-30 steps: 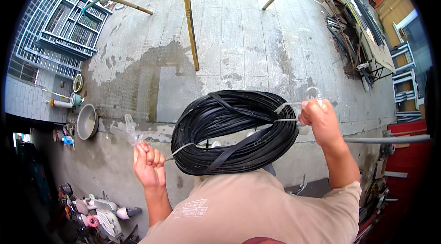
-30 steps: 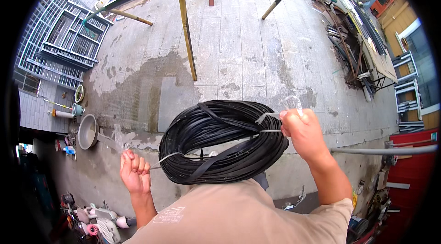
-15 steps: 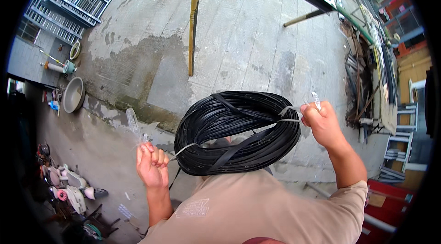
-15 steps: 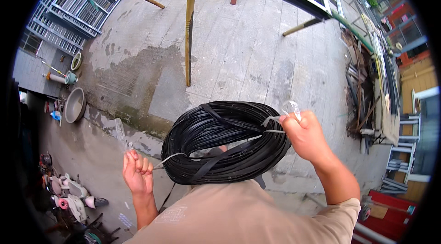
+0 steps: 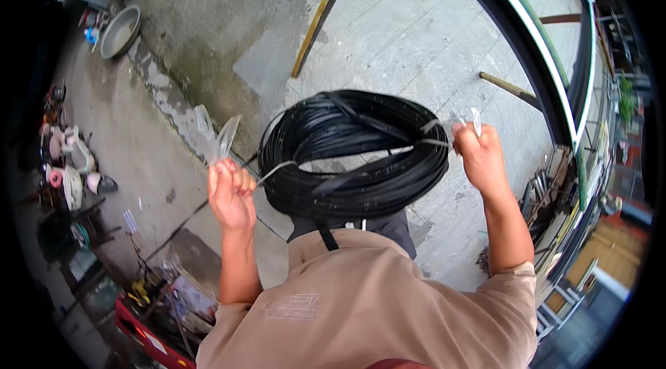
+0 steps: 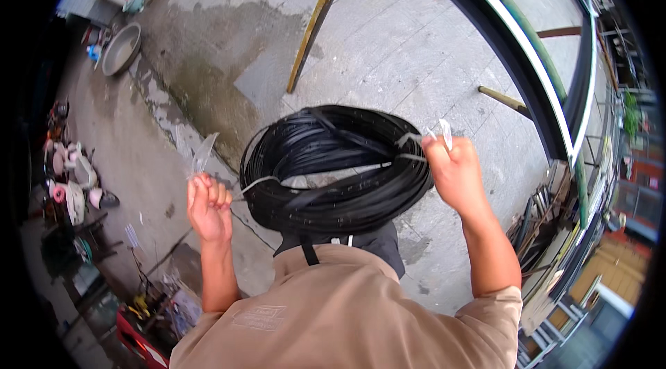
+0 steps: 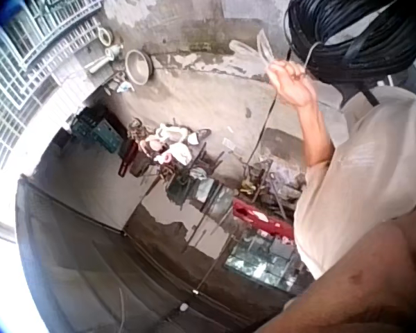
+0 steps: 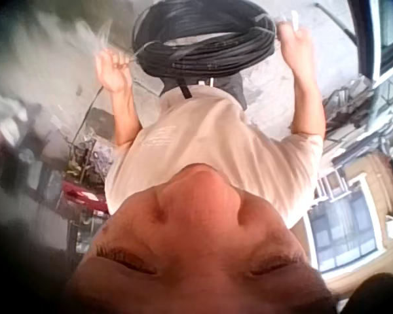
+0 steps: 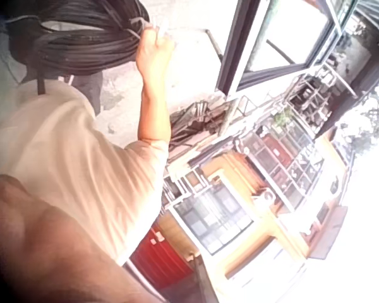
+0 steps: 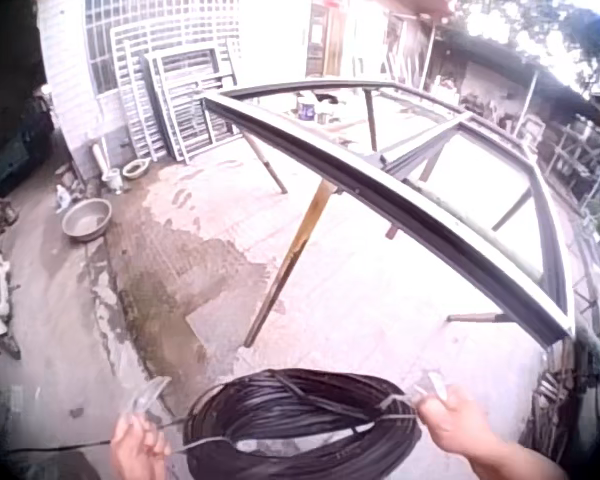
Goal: The person uncoils a roll of black rubber weatherstripping by hand and then applies a bead of sealant from a caulking gun onto the channel of a metal window frame.
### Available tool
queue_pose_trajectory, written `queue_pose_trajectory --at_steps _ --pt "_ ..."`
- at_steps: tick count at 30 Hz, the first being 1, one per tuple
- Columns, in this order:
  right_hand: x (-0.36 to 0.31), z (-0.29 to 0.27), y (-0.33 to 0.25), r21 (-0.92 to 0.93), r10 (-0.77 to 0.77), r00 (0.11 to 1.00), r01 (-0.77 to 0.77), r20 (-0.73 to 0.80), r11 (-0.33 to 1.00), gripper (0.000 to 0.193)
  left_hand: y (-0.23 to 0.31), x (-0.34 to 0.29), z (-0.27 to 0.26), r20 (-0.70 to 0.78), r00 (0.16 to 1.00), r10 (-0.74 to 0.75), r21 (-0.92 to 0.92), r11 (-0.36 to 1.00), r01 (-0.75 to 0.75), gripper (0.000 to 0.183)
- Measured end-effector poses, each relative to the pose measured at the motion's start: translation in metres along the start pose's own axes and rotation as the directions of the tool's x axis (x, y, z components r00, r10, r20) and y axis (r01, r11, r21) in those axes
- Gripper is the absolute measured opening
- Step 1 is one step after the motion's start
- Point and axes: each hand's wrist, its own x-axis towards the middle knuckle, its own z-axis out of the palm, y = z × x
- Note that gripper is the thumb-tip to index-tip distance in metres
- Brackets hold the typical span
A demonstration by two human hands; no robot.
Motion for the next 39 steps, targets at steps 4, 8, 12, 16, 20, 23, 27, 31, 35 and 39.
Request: queue_pose_trajectory --at_steps 4,8,12,16,20,23,27,31,35,39 --pt "0.081 0.0 0.044 -0.008 0.015 0.99 -0.014 0.142 1.0 0.048 -0.08 0.004 0.019 -0.104 0.994 0.017 -0.062 0.998 -0.023 0.027" --pt "0.158 0.006 0.078 -0.04 0.032 0.987 -0.026 0.16 0.999 0.046 -0.147 0.024 0.044 -0.171 0.985 -0.019 -0.04 0.999 0.012 0.029" --pt "0.215 0.023 0.122 -0.141 0.07 0.983 -0.046 0.168 0.989 0.046 -0.218 0.032 0.05 -0.177 0.983 -0.043 0.03 0.998 0.049 0.031" --pt "0.264 0.04 0.164 -0.206 0.118 0.975 -0.078 0.191 0.975 0.046 -0.274 0.048 0.059 -0.213 0.973 -0.085 0.058 0.993 0.099 0.033" --pt "0.314 0.057 0.206 -0.362 0.094 0.958 0.012 0.272 0.932 0.041 -0.329 0.068 0.064 -0.29 0.95 -0.115 0.102 0.983 0.15 0.032" --pt "0.345 0.077 0.238 -0.368 0.172 0.937 -0.051 0.303 0.928 0.038 -0.37 0.08 0.057 -0.32 0.938 -0.135 0.133 0.974 0.186 0.03" --pt "0.376 0.115 0.274 -0.356 0.2 0.914 -0.067 0.352 0.932 0.044 -0.425 0.104 0.058 -0.402 0.908 -0.117 0.092 0.982 0.167 0.03" --pt "0.413 0.124 0.313 -0.356 0.178 0.852 0.011 0.493 0.934 0.042 -0.474 0.129 0.066 -0.459 0.882 -0.108 0.066 0.986 0.156 0.031" --pt "0.45 0.129 0.349 -0.343 0.156 0.829 0.046 0.538 0.938 0.044 -0.517 0.153 0.079 -0.539 0.835 -0.116 0.072 0.981 0.182 0.03" --pt "0.492 0.121 0.375 -0.319 0.102 0.813 0.107 0.573 0.942 0.038 -0.55 0.184 0.103 -0.534 0.831 -0.156 0.039 0.977 0.209 0.03"
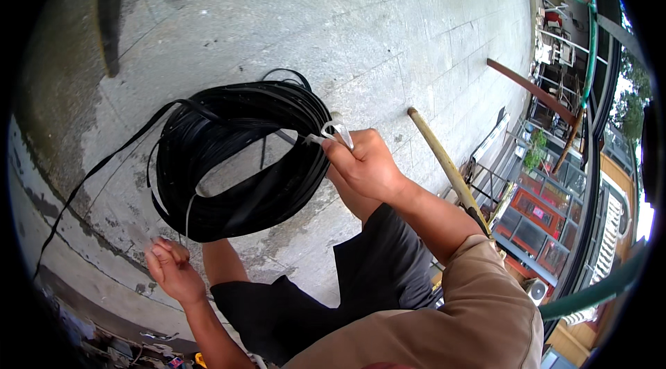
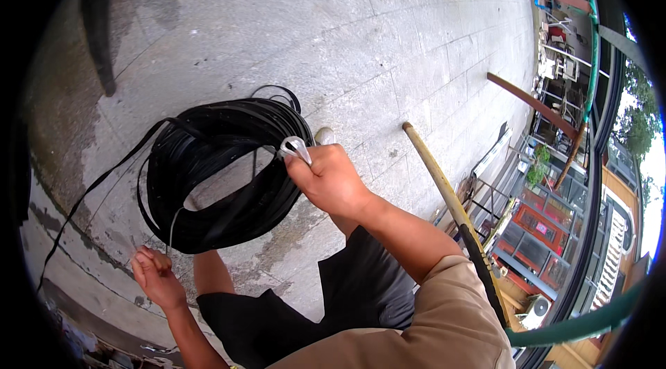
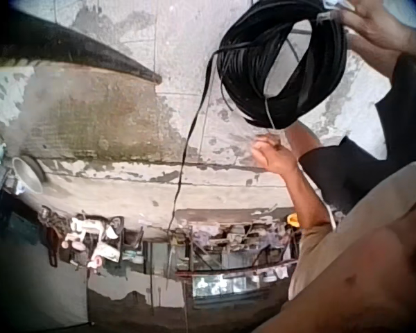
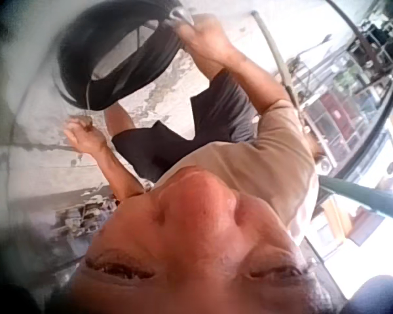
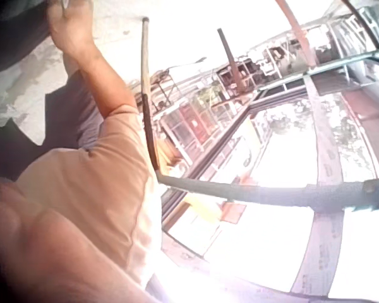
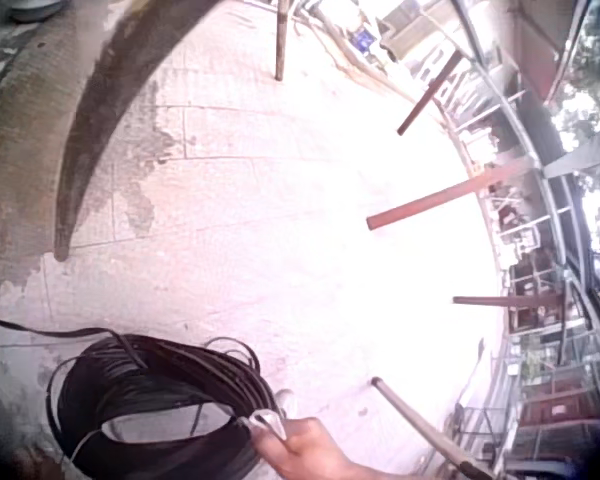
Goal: The person uncoils a roll of black rubber weatherstripping by hand and then applies a bead of sealant from a caulking gun onto the channel of a metal window frame.
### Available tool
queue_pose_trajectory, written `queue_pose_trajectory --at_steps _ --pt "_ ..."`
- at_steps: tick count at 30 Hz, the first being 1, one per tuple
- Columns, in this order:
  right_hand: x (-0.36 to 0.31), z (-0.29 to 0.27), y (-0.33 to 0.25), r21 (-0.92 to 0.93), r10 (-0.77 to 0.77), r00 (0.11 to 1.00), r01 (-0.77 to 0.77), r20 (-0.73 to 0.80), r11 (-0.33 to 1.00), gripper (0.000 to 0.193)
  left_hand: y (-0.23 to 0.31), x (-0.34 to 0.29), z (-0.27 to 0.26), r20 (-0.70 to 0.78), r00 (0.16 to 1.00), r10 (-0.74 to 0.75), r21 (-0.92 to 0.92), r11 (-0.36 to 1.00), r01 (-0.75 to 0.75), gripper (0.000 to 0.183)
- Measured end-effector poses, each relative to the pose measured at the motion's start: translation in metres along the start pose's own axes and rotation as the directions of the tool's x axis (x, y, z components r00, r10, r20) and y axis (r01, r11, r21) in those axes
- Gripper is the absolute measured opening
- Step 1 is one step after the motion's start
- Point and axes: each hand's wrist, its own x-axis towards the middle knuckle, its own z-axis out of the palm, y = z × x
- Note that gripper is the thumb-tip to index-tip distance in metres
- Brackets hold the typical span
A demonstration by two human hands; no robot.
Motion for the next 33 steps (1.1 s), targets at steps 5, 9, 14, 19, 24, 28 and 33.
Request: queue_pose_trajectory --at_steps 5,9,14,19,24,28,33 --pt "0.04 -0.037 0.049 0.048 -0.005 1.0 0.007 -0.029 0.999 0.038 -0.032 0.034 0.064 0.073 0.997 -0.022 0.053 0.998 0.018 0.026" --pt "0.069 -0.077 0.081 0.126 0.11 0.992 -0.101 -0.068 0.987 0.042 -0.044 0.064 0.134 0.134 0.991 -0.001 0.033 0.999 -0.003 0.025" --pt "0.117 -0.14 0.12 0.104 0.116 0.981 -0.1 -0.159 0.99 0.046 -0.051 0.111 0.235 0.193 0.981 0.011 -0.023 1.0 -0.007 0.024" --pt "0.15 -0.213 0.148 0.034 -0.056 0.941 0.071 -0.334 0.997 0.042 -0.038 0.151 0.345 0.363 0.925 0.109 0.004 0.993 -0.119 0.026" --pt "0.152 -0.271 0.183 -0.076 -0.174 0.858 0.157 -0.484 0.985 0.043 -0.021 0.164 0.443 0.545 0.767 0.339 -0.063 0.929 -0.366 0.026" --pt "0.156 -0.271 0.233 -0.14 -0.228 0.773 0.18 -0.593 0.974 0.04 -0.036 0.184 0.479 0.624 0.624 0.471 -0.116 0.845 -0.522 0.027" --pt "0.234 -0.216 0.346 0.082 0.062 0.825 -0.019 -0.562 0.996 0.048 -0.132 0.263 0.494 0.607 0.697 0.382 0.288 0.712 -0.641 0.028"
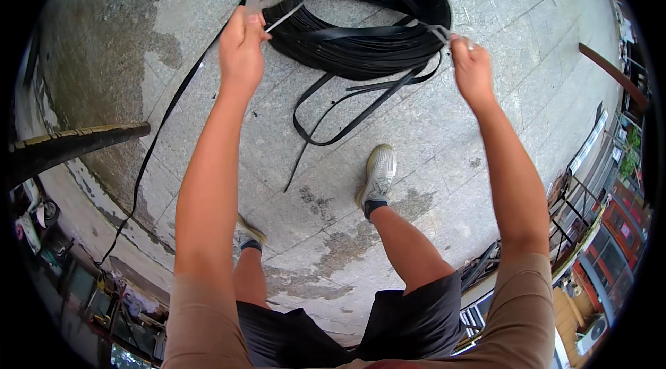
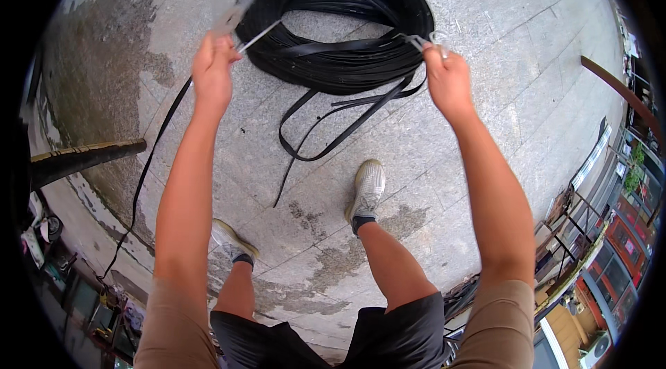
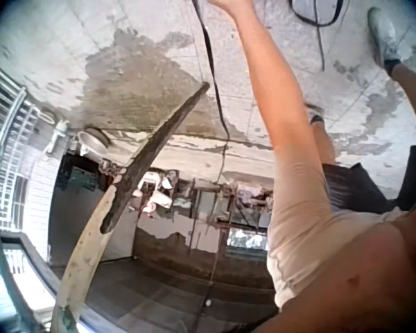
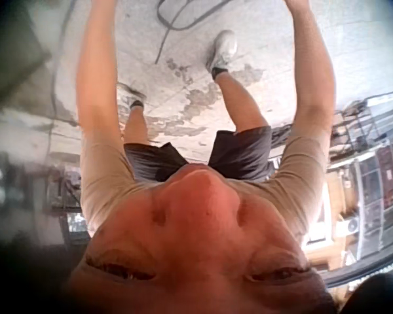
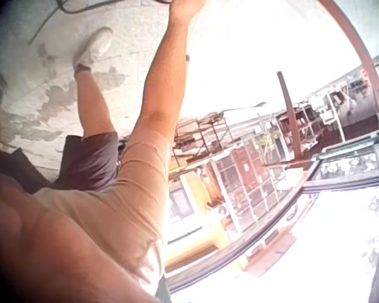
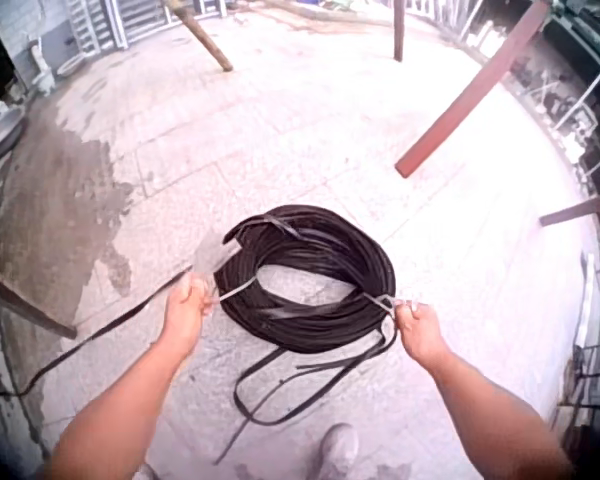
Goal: The person uncoils a roll of black rubber weatherstripping by hand and then applies a bead of sealant from a caulking gun onto the channel of a metal window frame.
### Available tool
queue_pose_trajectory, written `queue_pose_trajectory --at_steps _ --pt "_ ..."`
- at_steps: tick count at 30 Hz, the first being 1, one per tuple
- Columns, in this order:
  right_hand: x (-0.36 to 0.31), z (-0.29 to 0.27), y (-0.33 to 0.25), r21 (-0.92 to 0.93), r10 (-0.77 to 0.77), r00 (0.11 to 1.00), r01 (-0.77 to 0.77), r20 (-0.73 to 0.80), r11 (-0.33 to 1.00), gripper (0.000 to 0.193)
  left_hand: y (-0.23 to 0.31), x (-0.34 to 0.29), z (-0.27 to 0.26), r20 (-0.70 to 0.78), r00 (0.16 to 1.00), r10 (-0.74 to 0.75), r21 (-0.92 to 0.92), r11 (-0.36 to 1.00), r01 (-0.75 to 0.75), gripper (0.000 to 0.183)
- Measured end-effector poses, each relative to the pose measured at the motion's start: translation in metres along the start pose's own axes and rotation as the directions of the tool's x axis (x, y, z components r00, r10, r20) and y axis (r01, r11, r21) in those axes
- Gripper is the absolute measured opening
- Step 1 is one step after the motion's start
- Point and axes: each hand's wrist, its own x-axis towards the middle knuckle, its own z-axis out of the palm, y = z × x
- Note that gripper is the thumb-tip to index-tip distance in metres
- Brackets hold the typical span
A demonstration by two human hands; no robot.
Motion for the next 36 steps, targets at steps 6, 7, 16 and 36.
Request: queue_pose_trajectory --at_steps 6,7,16,36 --pt "0.032 0.068 0.056 0.133 0.286 0.958 -0.285 0.011 0.949 0.049 -0.105 0.02 0.008 -0.147 0.888 -0.436 -0.306 0.874 0.379 0.025" --pt "0.033 0.065 0.056 0.13 0.292 0.956 -0.291 0.016 0.948 0.049 -0.105 0.023 0.003 -0.132 0.911 -0.391 -0.354 0.877 0.325 0.023" --pt "0.041 0.037 0.087 0.774 0.44 0.876 -0.415 0.197 0.479 0.035 -0.088 0.037 -0.015 -0.049 0.873 -0.486 -0.504 0.767 0.398 0.015" --pt "0.044 -0.033 0.158 0.716 0.486 0.868 -0.401 0.098 0.572 0.045 -0.091 0.053 -0.102 -0.036 0.757 -0.653 -0.364 0.714 0.599 0.037"
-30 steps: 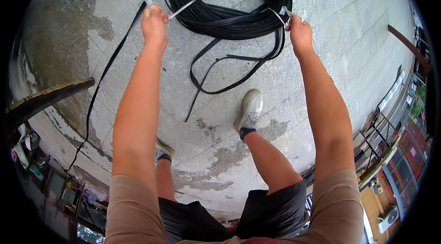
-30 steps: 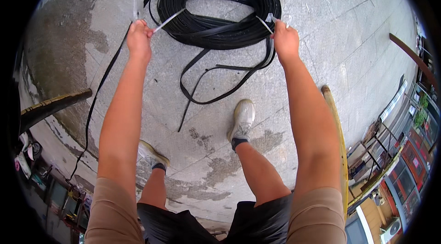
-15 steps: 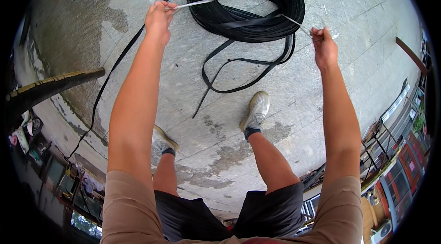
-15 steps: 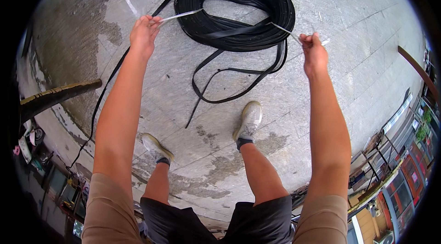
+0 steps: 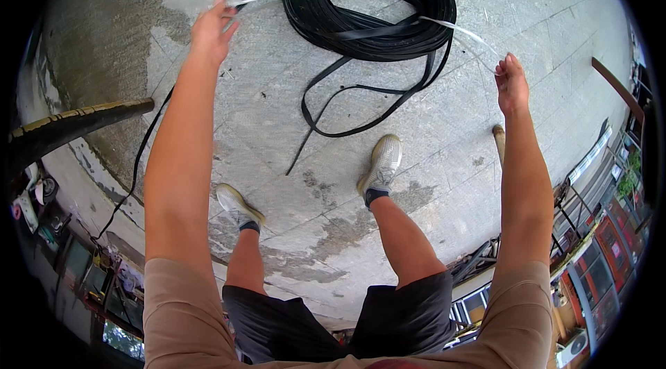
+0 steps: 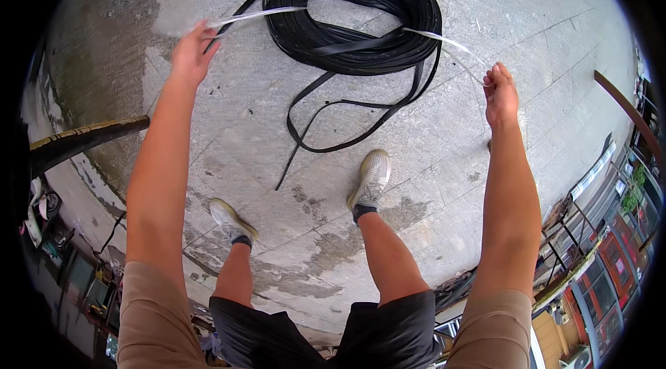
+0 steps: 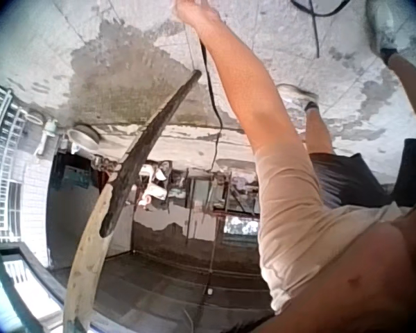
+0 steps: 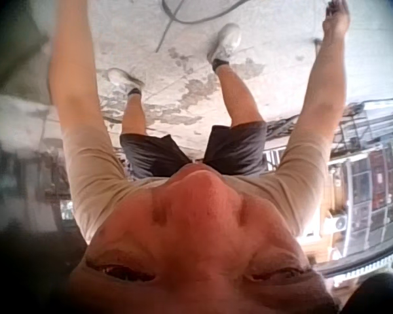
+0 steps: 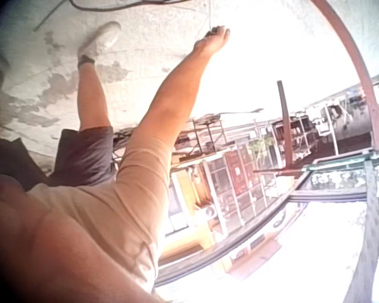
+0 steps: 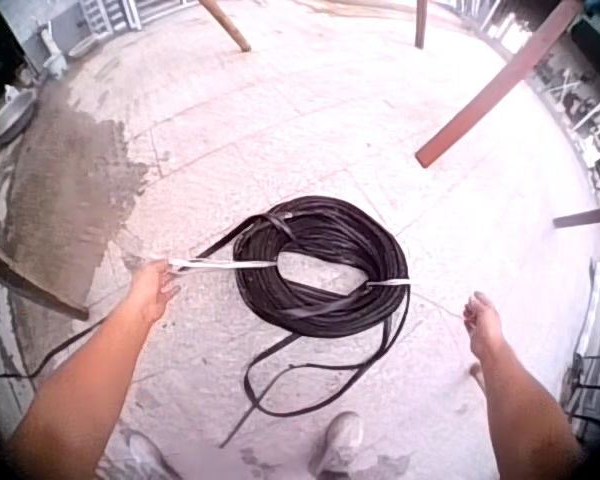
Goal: The person uncoils a roll of black rubber weatherstripping by hand and then applies a bead of sealant from a caulking gun onto the channel of a metal window frame.
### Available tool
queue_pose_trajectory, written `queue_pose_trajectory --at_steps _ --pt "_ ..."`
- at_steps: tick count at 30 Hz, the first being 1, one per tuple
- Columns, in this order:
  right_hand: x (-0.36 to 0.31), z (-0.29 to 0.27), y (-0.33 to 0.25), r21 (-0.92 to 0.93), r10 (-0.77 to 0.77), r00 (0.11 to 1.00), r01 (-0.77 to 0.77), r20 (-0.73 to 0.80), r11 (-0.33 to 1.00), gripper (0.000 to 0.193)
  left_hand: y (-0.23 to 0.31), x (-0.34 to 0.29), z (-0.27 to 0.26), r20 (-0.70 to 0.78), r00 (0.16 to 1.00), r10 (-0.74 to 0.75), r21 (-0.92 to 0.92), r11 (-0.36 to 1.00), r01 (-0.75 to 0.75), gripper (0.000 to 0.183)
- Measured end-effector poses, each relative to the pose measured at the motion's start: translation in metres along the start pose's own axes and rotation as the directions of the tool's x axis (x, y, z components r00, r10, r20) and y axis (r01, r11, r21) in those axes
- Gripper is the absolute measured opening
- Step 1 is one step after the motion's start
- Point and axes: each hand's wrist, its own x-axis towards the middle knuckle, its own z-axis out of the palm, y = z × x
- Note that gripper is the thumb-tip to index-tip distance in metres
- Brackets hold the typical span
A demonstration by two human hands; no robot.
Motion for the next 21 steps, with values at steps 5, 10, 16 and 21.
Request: queue_pose_trajectory --at_steps 5,10,16,21 --pt "0.004 -0.147 0.057 -0.772 -0.169 0.918 -0.191 -0.36 0.606 0.048 -0.051 -0.052 -0.059 -0.25 0.963 -0.098 0.079 0.989 0.122 0.07" --pt "-0.085 -0.156 0.152 -0.871 -0.107 0.915 -0.327 -0.388 0.366 0.052 -0.153 -0.183 -0.142 -0.196 0.922 -0.334 0.177 0.913 0.368 0.061" --pt "-0.159 -0.013 0.19 -0.989 0.079 0.996 -0.051 -0.04 0.142 0.064 -0.254 -0.381 -0.19 -0.054 0.745 -0.665 0.129 0.735 0.665 0.041" --pt "-0.134 0.084 0.206 -0.958 0.094 0.971 0.195 0.219 0.209 0.075 -0.227 -0.441 -0.128 0.141 0.735 -0.663 0.335 0.731 0.595 0.035"
